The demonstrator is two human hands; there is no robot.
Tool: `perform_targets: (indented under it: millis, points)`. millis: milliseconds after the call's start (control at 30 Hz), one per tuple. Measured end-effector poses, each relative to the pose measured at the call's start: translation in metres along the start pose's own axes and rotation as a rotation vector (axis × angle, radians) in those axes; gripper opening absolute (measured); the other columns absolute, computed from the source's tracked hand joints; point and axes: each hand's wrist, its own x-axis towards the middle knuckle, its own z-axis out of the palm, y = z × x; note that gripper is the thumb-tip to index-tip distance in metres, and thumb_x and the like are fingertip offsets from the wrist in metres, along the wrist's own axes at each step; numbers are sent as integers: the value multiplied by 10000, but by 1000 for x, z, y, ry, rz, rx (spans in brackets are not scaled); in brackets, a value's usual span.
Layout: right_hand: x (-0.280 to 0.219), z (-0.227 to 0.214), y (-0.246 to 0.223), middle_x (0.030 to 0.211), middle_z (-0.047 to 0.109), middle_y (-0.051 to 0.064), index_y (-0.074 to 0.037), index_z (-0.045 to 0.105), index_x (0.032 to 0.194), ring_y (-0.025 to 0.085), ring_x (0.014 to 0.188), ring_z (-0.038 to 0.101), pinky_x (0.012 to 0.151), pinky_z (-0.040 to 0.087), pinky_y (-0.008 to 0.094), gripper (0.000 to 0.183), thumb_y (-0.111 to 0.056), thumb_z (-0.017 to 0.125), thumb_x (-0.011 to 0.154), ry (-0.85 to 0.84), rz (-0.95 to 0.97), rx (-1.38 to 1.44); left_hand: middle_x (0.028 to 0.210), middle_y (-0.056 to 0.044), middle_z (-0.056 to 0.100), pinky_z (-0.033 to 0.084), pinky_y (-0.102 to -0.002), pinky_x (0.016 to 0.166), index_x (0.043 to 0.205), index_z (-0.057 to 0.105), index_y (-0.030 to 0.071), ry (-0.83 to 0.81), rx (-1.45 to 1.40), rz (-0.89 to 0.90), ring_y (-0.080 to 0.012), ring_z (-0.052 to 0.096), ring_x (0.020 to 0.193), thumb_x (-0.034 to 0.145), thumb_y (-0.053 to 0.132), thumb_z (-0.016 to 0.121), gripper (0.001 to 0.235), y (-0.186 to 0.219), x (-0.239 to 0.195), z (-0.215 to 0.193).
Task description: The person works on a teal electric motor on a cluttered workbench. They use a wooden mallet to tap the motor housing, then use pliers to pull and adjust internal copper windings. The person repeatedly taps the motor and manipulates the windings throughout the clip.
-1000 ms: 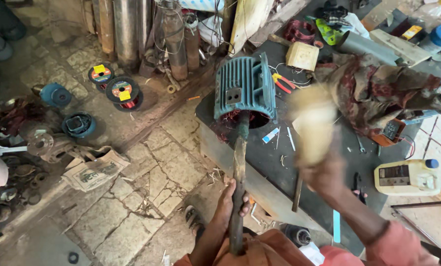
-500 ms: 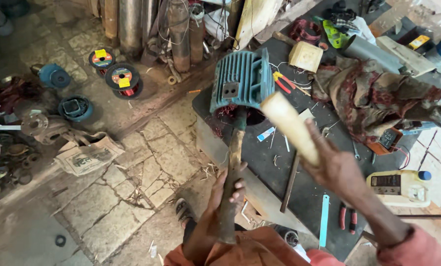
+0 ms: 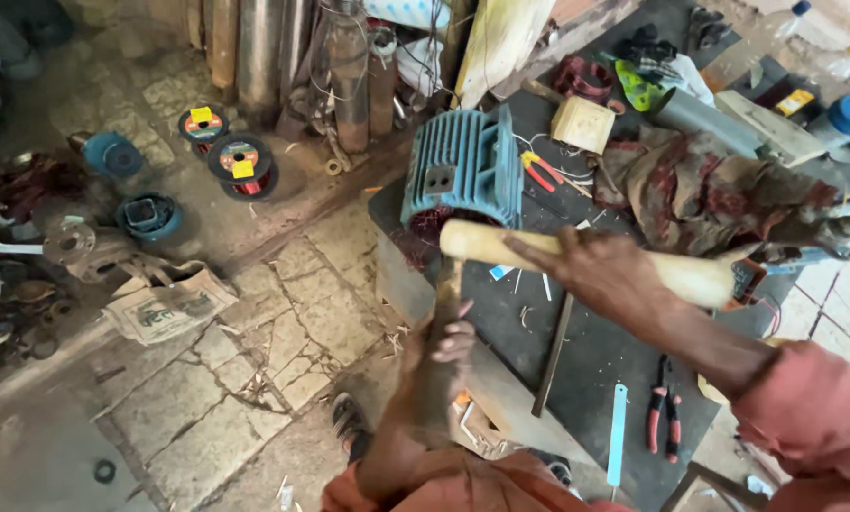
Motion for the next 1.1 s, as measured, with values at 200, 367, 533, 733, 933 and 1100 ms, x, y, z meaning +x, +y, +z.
perform_targets:
  millis: [200, 367, 533, 733, 933, 1100]
  points:
    - [-32, -37, 33, 1077, 628, 112, -427, 148, 1659, 281, 520, 698, 493, 596, 463, 926, -526, 645, 884, -30, 352, 505, 902, -127, 564, 551, -254, 513, 1619, 270, -43, -31, 155, 46, -180, 598, 647, 1139, 385, 390, 655, 17, -43, 15]
    - [-47, -54, 40, 974, 639, 138, -380, 159, 1639, 383, 671, 702, 663, 614, 512, 938, -504, 665, 859, 180, 354, 525, 901, -79, 555, 487, -241, 529, 1610, 301, 71, -7, 309, -40, -153, 569, 662, 1105, 442, 382, 632, 6, -41, -1]
    - [-50, -70, 45, 1079, 656, 154, -346, 165, 1636, 385, 644, 700, 627, 616, 512, 983, -489, 694, 820, 219, 352, 536, 879, -69, 561, 494, -242, 507, 1578, 340, 116, -15, 331, -41, -152, 577, 648, 1081, 499, 404, 631, -10, -21, -24]
    - [-52, -68, 54, 1085, 656, 142, -302, 149, 1635, 256, 579, 672, 526, 605, 423, 1019, -547, 727, 832, 129, 381, 385, 742, -47, 556, 498, -269, 450, 1594, 411, 154, 152, 620, 100, -152, 575, 525, 1088, 595, 405, 671, -51, -1, -56]
    - [-23, 0, 3, 903, 599, 161, -234, 220, 1630, 307, 607, 622, 417, 495, 452, 994, -330, 778, 813, 617, 100, 512, 738, -70, 555, 459, -349, 417, 1292, 374, 86, 589, 725, 149, -241, 583, 486, 989, 719, 456, 706, -83, 19, -93]
    - [-19, 42, -58, 1015, 607, 169, -337, 86, 1661, 242, 642, 688, 447, 591, 353, 961, -102, 645, 916, -79, 4, 117, 700, -54, 565, 451, -346, 385, 1335, 479, 287, 646, 905, 157, -192, 528, 435, 884, 714, 512, 622, -70, -11, -81]
